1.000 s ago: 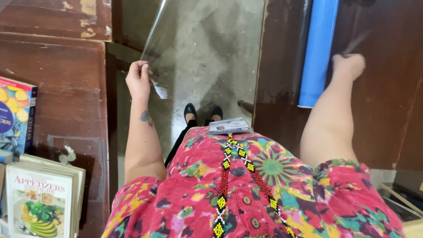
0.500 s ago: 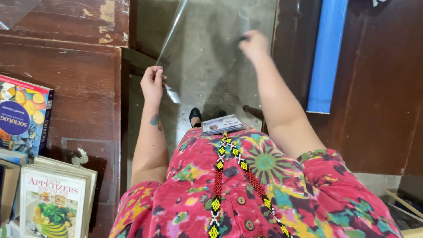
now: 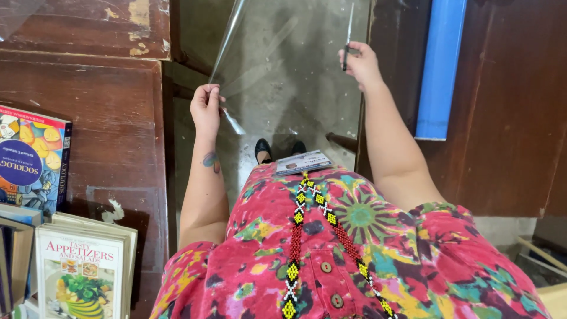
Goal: The person cuts a sheet of clear plastic from a roll using scissors. They place a textbook on the plastic, fold the edges over the book, and smooth the cover. The person then uses a tape dispenser to secure the plastic cover to the book.
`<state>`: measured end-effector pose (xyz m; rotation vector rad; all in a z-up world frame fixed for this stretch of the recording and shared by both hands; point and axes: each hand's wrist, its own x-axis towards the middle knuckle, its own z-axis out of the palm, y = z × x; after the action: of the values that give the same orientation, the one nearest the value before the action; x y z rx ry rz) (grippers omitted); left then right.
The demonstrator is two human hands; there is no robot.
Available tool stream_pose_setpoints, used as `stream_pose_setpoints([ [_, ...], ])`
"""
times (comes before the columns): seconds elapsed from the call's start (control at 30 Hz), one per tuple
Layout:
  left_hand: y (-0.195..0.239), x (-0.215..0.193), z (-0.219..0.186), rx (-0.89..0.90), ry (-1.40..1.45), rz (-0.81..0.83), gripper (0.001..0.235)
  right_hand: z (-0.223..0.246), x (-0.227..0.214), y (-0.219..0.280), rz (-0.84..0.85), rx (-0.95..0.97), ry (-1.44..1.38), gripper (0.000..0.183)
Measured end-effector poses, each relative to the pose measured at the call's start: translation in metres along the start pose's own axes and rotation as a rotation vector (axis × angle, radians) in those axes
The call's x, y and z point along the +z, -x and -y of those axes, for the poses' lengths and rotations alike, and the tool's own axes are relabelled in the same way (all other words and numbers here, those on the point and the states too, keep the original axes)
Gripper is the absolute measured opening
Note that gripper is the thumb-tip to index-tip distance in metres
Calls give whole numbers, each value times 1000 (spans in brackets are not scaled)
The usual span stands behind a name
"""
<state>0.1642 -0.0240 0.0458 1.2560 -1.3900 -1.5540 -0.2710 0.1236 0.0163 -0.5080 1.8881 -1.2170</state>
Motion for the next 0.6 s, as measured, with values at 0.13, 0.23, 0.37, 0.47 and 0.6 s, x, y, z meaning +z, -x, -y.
stream_pose_setpoints([
  [0.13, 0, -2, 5, 26, 5, 31, 8, -8, -10, 47, 105, 45, -163, 49],
  [0.23, 3, -2, -4, 61, -123, 58, 8, -30, -18, 79, 163, 125, -178, 50],
  [0.37, 15, 1, -46, 44, -340, -11, 9, -55, -37, 125, 198, 166, -231, 46],
  [0.47, 12, -4, -31, 196, -532, -53, 10, -74, -49, 173, 203, 221, -247, 43],
  [0.6, 17, -6, -16, 361, -559, -77, 13, -104, -58, 221, 218, 404, -299, 39],
])
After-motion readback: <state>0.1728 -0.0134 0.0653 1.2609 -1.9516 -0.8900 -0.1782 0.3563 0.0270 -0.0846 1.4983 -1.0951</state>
